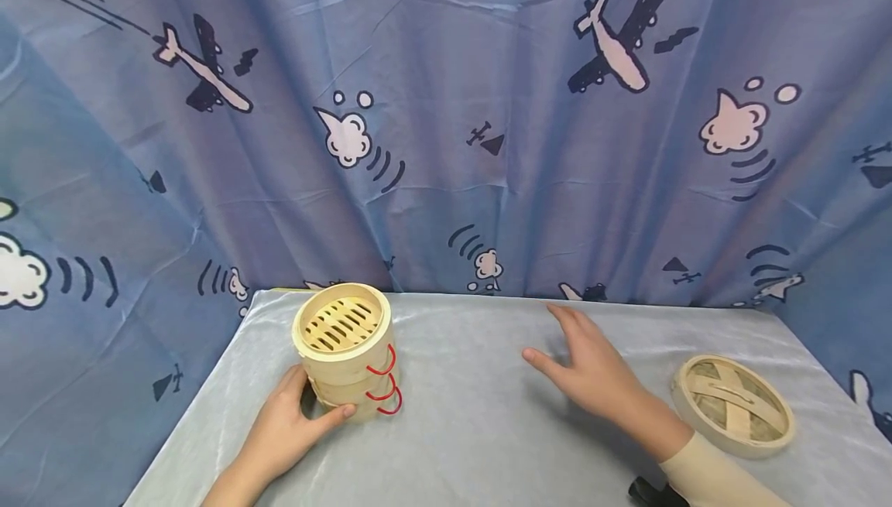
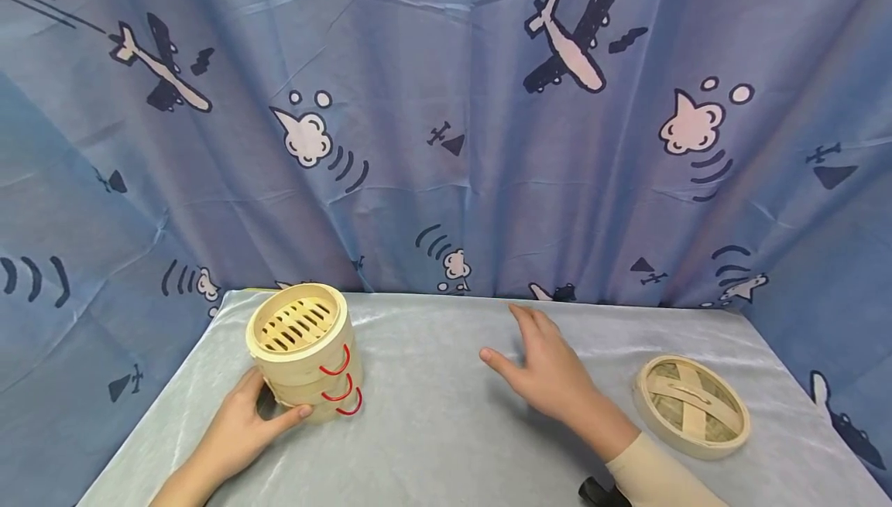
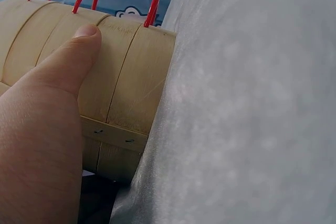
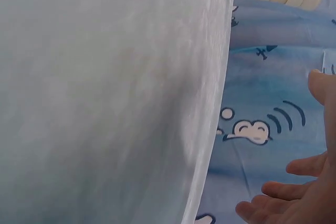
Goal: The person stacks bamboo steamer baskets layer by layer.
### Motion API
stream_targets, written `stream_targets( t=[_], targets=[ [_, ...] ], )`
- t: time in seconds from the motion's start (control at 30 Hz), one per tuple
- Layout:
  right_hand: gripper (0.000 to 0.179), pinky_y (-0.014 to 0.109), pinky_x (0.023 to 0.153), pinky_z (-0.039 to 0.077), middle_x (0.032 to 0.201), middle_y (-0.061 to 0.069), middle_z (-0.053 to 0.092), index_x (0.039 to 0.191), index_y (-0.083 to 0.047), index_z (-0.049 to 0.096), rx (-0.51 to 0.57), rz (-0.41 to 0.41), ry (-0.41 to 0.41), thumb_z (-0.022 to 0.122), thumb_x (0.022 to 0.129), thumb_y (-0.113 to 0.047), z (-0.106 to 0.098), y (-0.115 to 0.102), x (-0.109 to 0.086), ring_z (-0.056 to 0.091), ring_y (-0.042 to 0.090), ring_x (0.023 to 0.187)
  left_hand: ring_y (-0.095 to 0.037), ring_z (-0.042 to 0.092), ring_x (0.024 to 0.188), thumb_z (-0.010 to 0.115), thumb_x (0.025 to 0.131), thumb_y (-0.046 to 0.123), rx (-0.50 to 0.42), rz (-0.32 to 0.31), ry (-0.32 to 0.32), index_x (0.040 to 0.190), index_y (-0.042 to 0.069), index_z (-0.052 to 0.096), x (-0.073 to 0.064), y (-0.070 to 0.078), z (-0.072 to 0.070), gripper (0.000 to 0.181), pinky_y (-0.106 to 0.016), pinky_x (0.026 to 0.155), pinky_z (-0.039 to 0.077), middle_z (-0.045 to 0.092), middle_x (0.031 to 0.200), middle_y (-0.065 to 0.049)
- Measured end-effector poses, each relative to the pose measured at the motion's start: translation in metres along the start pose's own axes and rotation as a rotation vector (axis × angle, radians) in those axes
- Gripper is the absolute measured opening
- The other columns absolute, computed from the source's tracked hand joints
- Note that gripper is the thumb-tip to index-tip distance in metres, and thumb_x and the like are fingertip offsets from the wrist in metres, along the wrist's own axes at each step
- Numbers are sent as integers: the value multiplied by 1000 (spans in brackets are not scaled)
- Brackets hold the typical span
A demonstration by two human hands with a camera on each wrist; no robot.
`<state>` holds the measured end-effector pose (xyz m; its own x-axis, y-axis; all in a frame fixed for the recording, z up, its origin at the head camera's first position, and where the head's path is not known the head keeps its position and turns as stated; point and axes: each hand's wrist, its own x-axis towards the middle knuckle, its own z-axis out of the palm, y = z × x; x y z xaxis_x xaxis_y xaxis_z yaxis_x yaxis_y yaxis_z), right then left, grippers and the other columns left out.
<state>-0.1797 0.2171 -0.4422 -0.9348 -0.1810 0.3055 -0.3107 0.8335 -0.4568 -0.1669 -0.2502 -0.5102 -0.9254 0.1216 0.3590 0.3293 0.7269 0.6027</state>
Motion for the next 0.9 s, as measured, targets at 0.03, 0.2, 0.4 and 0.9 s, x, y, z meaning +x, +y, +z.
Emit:
stream_targets(
  t=[0.03,0.2,0.4,0.9],
  targets=[
    [91,71,117,39,163,27,46,163,2,42,-1,5,2,70,103,-60,-2,2,-2,44,50,149,-30,64,129,95,82,55,0,0,2,150,10,58,0,0,0,89,-58,107,51,67,138,-9],
    [91,72,117,37,161,30,46,162,4,41,-11,21,16,70,103,-59,-8,14,-11,44,52,147,-28,64,129,95,81,54,3,-1,4,149,10,59,0,-1,1,88,-57,107,51,67,137,-7],
    [88,72,115,38,156,32,50,160,7,44,-25,37,36,73,103,-54,-16,30,-24,46,54,143,-29,64,129,95,82,54,-1,5,2,148,10,59,0,1,2,87,-57,106,50,67,137,-8],
    [87,78,107,39,153,37,48,156,11,46,-72,151,12,73,103,-53,-43,69,-59,46,60,139,-25,64,127,95,82,53,8,-4,-1,146,12,60,-2,2,1,84,-55,105,50,67,136,-5]
  ],
)
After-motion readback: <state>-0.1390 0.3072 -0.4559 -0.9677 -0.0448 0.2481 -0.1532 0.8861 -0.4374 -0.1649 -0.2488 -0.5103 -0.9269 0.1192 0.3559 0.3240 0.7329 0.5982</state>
